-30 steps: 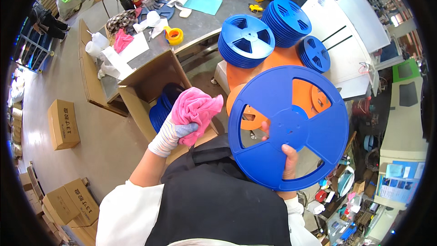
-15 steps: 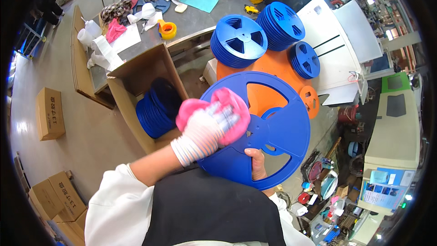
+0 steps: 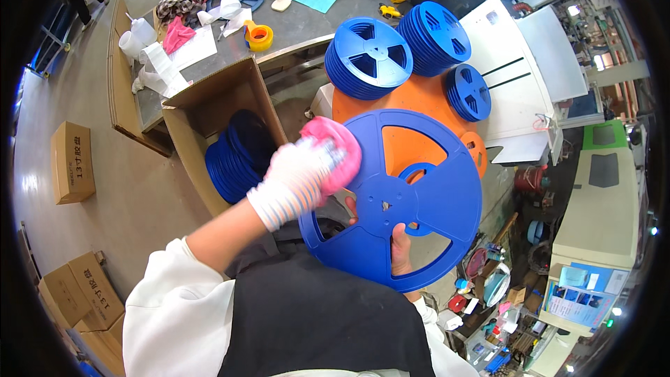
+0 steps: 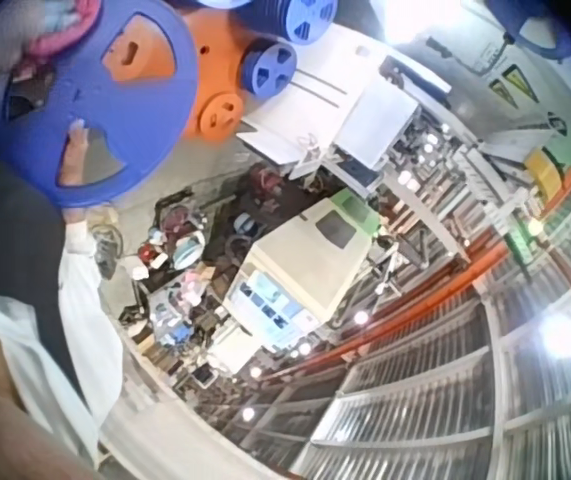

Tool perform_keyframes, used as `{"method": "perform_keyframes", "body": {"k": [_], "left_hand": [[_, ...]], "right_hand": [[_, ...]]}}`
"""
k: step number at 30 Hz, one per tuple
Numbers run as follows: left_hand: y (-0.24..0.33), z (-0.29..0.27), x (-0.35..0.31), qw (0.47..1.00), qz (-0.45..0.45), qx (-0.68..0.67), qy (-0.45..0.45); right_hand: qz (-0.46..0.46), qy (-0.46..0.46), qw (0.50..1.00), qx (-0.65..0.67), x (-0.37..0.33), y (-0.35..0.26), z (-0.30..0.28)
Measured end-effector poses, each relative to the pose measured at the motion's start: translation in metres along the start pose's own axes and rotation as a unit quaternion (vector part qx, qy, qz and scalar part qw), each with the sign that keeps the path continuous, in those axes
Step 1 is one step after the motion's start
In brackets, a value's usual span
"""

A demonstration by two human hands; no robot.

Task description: The person wipes the surfaces of blue plastic spools with a pink cloth, then places them into a cardboard box. The person repeats this process for multiple spools, handling them one at a time.

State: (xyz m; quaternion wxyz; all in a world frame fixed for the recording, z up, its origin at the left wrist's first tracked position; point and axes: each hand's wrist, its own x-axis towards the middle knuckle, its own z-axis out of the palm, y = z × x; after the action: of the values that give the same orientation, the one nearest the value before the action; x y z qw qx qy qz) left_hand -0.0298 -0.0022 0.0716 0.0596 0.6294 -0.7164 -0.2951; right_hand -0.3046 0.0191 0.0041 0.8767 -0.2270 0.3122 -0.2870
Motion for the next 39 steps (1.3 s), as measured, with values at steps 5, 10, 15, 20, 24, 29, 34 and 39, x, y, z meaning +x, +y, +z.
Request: {"method": "perform_keyframes", "body": {"k": [5, 10, 15, 20, 24, 29, 34, 39], "left_hand": [[0.009, 0.023, 0.010, 0.982, 0.117, 0.066, 0.132], [0.050, 0.064, -0.020, 0.957, 0.276, 0.080, 0.049], [0.048, 0.082, -0.023, 0.921, 0.379, 0.087, -0.008], [0.046, 0.062, -0.005, 0.953, 0.264, 0.126, 0.073], [0.053, 0.036, 0.012, 0.945, 0.259, 0.157, 0.120], [0.067, -0.015, 0.049, 0.924, 0.271, 0.205, 0.176], [0.055, -0.030, 0.045, 0.913, 0.298, 0.224, 0.164], [0.047, -0.004, 0.011, 0.920, 0.321, 0.217, 0.063]], "right_hand": [[-0.040, 0.025, 0.992, -0.116, 0.007, -0.005, 0.022], [-0.060, -0.002, 0.998, -0.001, 0.019, -0.011, 0.025], [-0.097, 0.038, 0.990, 0.099, 0.040, -0.010, 0.014], [-0.076, 0.057, 0.993, 0.065, 0.024, -0.003, 0.030], [-0.082, 0.013, 0.995, 0.055, 0.027, -0.006, 0.036], [-0.006, -0.111, 0.988, -0.107, 0.029, -0.014, 0.039], [0.050, -0.146, 0.976, -0.152, 0.032, -0.028, 0.054], [0.071, -0.071, 0.983, -0.151, 0.044, -0.030, 0.047]]}}
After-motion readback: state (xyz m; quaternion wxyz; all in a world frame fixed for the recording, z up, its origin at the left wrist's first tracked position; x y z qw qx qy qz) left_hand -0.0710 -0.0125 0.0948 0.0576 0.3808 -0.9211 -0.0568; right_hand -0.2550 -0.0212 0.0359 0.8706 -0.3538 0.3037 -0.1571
